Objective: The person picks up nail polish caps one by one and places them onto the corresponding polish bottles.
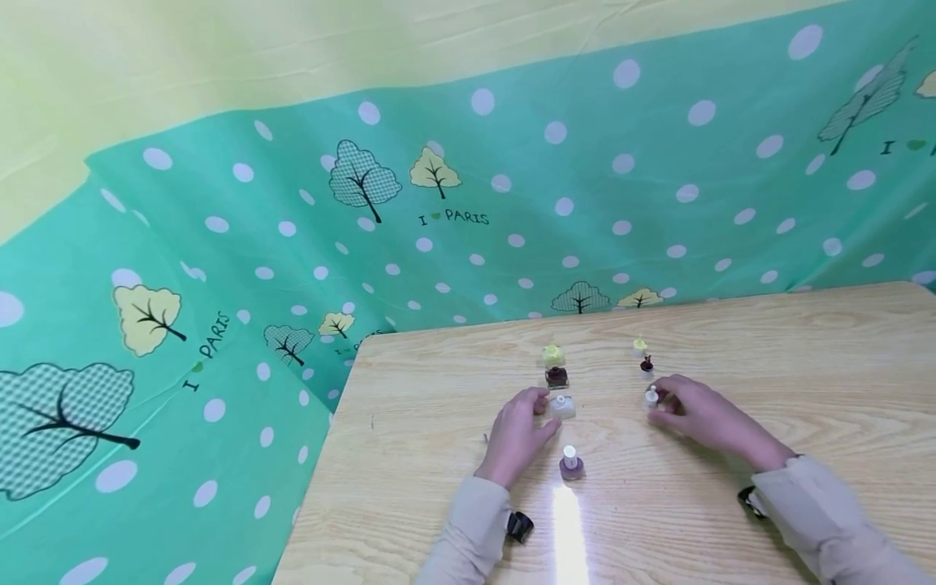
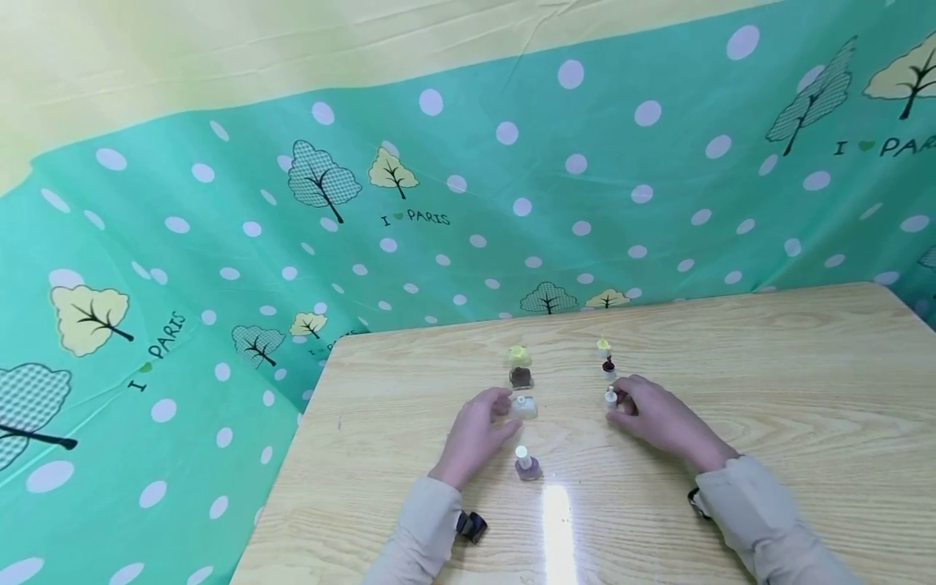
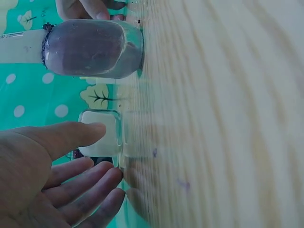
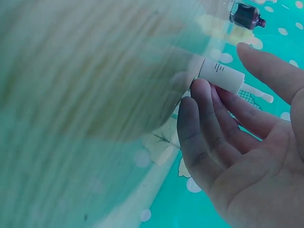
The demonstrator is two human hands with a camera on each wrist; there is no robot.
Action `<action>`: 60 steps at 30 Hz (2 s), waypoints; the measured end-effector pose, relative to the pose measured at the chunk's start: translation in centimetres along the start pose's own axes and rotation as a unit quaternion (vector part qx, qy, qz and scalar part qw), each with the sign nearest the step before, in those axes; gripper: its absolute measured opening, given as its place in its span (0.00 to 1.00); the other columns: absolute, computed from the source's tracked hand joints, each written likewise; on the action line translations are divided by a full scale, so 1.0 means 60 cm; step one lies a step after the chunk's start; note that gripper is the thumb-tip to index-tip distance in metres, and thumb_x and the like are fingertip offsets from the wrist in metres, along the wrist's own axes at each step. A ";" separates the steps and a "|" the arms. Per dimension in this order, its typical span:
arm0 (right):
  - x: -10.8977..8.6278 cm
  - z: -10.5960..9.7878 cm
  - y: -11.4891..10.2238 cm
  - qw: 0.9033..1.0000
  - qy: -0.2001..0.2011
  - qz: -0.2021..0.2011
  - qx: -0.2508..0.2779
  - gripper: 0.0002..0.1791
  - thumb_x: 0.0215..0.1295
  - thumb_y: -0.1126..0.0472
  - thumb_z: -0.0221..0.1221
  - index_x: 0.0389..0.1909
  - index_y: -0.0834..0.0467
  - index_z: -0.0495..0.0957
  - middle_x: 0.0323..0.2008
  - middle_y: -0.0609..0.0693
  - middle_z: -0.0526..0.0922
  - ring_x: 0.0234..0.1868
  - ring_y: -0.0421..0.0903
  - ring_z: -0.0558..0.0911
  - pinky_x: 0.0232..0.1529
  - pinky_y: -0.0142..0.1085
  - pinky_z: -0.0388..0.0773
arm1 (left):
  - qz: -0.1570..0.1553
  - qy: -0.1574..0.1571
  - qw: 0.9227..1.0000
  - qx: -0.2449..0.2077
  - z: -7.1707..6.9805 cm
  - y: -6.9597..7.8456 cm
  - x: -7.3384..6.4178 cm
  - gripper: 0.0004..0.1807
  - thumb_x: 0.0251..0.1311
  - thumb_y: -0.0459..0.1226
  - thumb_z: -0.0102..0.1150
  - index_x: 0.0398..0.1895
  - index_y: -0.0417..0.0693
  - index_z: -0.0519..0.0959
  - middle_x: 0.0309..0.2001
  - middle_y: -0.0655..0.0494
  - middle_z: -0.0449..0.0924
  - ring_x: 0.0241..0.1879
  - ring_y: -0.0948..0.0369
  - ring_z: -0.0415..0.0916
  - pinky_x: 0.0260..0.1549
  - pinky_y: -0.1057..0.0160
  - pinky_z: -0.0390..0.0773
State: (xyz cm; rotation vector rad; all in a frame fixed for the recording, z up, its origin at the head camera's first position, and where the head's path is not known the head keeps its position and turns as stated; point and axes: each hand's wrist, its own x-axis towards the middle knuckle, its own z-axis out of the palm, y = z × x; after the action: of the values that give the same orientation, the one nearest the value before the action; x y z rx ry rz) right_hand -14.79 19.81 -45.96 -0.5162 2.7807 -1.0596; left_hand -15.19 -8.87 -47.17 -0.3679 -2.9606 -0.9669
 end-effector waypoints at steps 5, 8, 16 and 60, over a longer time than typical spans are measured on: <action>0.006 0.002 -0.002 1.000 -0.003 -0.001 -0.006 0.12 0.63 0.61 0.65 0.43 0.63 0.80 0.35 0.48 0.78 0.34 0.41 0.75 0.33 0.34 0.76 | 0.005 -0.002 1.000 -0.005 0.002 -0.001 0.002 0.22 0.58 0.40 0.69 0.55 0.46 0.79 0.44 0.55 0.83 0.44 0.62 0.80 0.47 0.65 0.81; 0.008 0.004 -0.002 1.000 -0.006 0.001 -0.015 0.10 0.63 0.62 0.64 0.42 0.62 0.81 0.34 0.47 0.78 0.34 0.41 0.74 0.33 0.34 0.75 | 0.007 -0.001 1.000 -0.008 0.003 -0.001 0.002 0.19 0.58 0.40 0.69 0.53 0.46 0.81 0.43 0.56 0.83 0.42 0.62 0.80 0.45 0.66 0.81; 0.008 0.003 0.000 1.000 -0.010 0.002 -0.017 0.07 0.63 0.62 0.65 0.38 0.61 0.81 0.32 0.46 0.79 0.32 0.40 0.74 0.32 0.34 0.75 | 0.015 0.006 1.000 -0.007 0.005 -0.004 0.003 0.15 0.59 0.40 0.68 0.48 0.48 0.82 0.41 0.58 0.84 0.41 0.64 0.80 0.44 0.68 0.80; -0.032 -0.022 -0.072 0.987 0.121 -0.075 -0.071 0.11 0.63 0.54 0.66 0.43 0.55 0.85 0.27 0.36 0.75 0.26 0.31 0.70 0.25 0.28 0.72 | 0.106 0.115 0.987 -0.020 -0.043 0.012 -0.033 0.12 0.54 0.37 0.70 0.43 0.51 0.83 0.39 0.62 0.84 0.39 0.62 0.80 0.40 0.66 0.81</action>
State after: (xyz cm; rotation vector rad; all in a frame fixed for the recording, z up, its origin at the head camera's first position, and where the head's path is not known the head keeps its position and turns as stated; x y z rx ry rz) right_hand -12.12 18.31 -42.09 -0.6645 3.0892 -1.0199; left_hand -13.28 -10.22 -44.80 -0.5220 -2.6361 -0.9710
